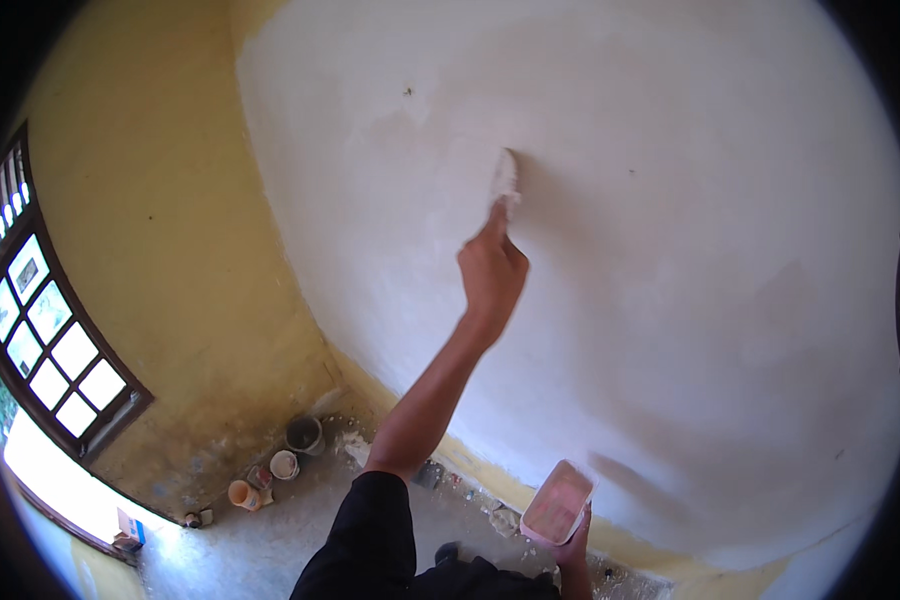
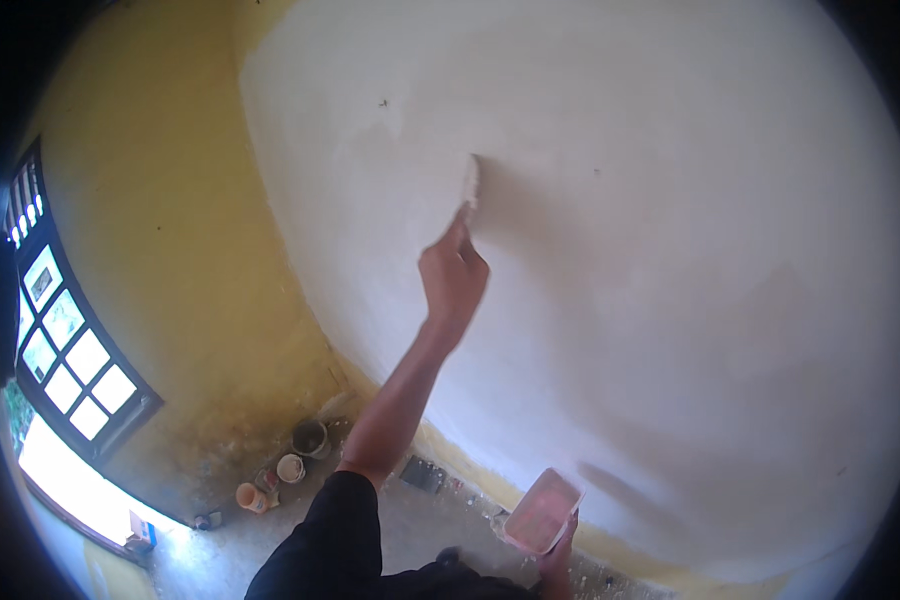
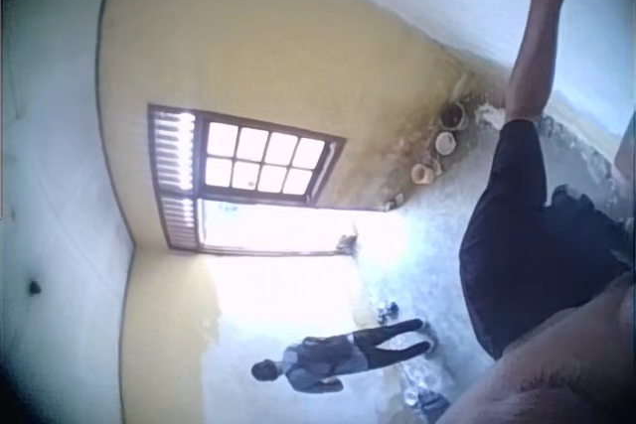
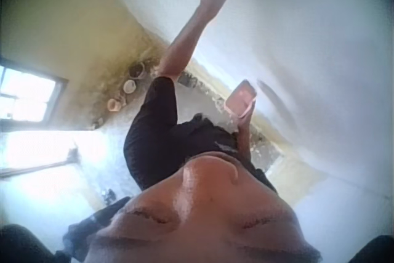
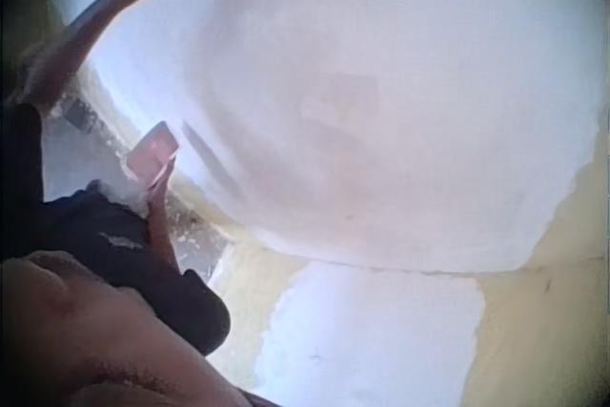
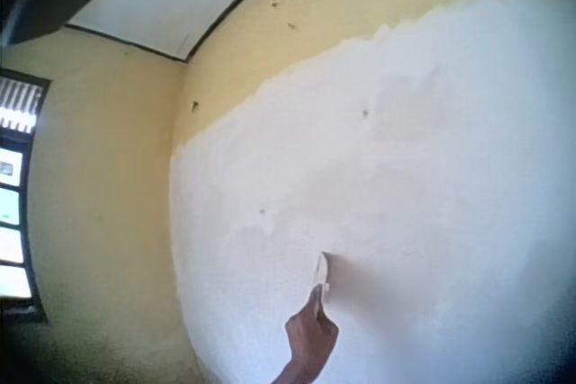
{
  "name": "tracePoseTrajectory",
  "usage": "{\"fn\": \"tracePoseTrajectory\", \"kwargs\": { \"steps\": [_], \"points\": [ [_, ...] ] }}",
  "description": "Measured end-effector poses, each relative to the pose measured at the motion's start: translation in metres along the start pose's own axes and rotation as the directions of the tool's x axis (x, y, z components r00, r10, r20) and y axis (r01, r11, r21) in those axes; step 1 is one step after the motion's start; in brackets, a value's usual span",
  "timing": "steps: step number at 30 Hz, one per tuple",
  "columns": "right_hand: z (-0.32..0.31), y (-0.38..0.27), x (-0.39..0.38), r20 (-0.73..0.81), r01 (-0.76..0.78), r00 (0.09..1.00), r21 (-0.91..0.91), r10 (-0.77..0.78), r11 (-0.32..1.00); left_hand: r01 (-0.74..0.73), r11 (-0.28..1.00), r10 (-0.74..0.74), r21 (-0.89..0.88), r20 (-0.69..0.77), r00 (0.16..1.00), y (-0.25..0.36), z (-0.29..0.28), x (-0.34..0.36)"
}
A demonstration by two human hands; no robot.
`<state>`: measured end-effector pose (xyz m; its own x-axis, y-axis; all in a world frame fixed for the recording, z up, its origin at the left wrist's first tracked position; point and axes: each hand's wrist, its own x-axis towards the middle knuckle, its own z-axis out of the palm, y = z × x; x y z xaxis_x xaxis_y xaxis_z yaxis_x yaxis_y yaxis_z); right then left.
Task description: The person applies plaster to a wall using a putty knife, taking small amounts from a plastic container and spreading it in smooth strokes across the surface.
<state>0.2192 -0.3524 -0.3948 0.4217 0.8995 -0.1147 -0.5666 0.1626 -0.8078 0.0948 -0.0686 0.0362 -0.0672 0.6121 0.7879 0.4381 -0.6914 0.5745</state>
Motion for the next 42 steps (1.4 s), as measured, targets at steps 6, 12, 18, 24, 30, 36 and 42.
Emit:
{"fn": "tracePoseTrajectory", "kwargs": {
  "steps": [6, 12, 18, 24, 30, 36, 42],
  "points": [
    [-0.007, 0.007, 0.012, 0.028, 0.057, 0.998, 0.043, -0.058, 0.997, -0.187, 0.964, 0.2, -0.189, 0.053, 0.978, 0.006, -0.013, -0.035],
    [0.007, 0.001, -0.003, -0.012, -0.048, 0.999, 0.244, 0.053, 0.969, -0.46, 0.865, 0.497, 0.201, -0.475, 0.726, -0.028, -0.011, 0.078],
    [0.017, -0.01, -0.012, -0.034, 0.106, 0.994, -0.053, -0.108, 0.993, -0.331, 0.88, 0.338, 0.339, 0.041, 0.94, -0.051, 0.068, 0.039],
    [0.003, 0.006, -0.003, -0.032, 0.088, 0.996, 0.052, -0.086, 0.995, -0.404, 0.915, 0.399, -0.016, 0.194, 0.896, -0.072, 0.028, -0.068],
    [0.01, 0.007, -0.002, -0.046, 0.024, 0.999, 0.15, -0.017, 0.988, 0.097, 0.993, -0.068, 0.071, -0.333, 0.94, -0.148, -0.029, 0.03],
    [0.005, 0.013, 0.006, -0.065, 0.015, 0.998, 0.18, -0.004, 0.984, 0.274, 0.948, -0.202, 0.162, -0.36, 0.911, -0.194, -0.046, 0.157],
    [0.019, -0.015, -0.001, -0.059, 0.089, 0.994, 0.016, -0.088, 0.996, 0.052, 0.976, 0.015, 0.213, -0.301, 0.953, -0.063, -0.025, 0.147]
  ]
}}
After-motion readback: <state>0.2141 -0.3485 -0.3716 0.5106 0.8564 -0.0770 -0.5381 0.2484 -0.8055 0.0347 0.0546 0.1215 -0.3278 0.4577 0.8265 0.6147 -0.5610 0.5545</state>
